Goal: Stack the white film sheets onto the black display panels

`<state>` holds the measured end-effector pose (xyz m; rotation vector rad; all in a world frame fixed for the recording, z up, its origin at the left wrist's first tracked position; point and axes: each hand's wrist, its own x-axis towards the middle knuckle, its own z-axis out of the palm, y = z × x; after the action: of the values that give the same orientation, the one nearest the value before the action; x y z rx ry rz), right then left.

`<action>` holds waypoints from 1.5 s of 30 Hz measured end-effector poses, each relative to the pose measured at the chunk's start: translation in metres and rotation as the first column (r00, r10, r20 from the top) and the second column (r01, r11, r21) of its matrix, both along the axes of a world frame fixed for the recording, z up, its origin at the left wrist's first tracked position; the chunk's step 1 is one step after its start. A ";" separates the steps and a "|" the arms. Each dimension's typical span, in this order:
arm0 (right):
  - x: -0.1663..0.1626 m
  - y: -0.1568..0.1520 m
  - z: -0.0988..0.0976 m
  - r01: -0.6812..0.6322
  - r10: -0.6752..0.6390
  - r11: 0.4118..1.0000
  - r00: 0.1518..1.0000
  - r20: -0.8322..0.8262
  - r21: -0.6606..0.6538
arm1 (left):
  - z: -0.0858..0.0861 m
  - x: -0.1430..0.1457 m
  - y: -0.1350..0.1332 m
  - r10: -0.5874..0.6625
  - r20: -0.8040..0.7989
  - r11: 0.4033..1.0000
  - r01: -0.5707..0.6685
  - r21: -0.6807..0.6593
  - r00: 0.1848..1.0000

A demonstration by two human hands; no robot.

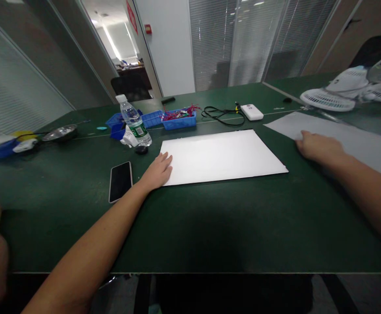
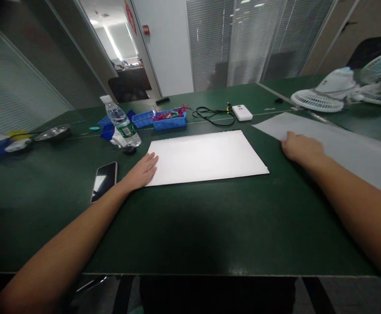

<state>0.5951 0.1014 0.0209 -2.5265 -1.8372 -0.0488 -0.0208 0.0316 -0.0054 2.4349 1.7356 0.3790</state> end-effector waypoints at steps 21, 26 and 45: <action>-0.143 -0.073 0.007 -0.845 0.825 0.532 0.533 0.187 0.060 | 0.004 0.007 -0.006 0.037 -0.023 0.999 -0.036 0.018 0.999; -0.154 -0.078 -0.005 -0.937 0.936 0.301 0.325 0.133 0.175 | 0.003 0.006 -0.005 0.024 -0.026 0.999 -0.024 0.025 0.999; -0.078 -0.033 0.003 -0.735 0.751 0.634 0.659 0.037 0.241 | 0.004 0.005 -0.004 0.005 -0.049 1.000 -0.003 0.028 0.999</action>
<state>0.5168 0.0686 0.0235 -1.4181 -2.5039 -0.1539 -0.0157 0.0273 -0.0013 2.4809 1.7667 0.3486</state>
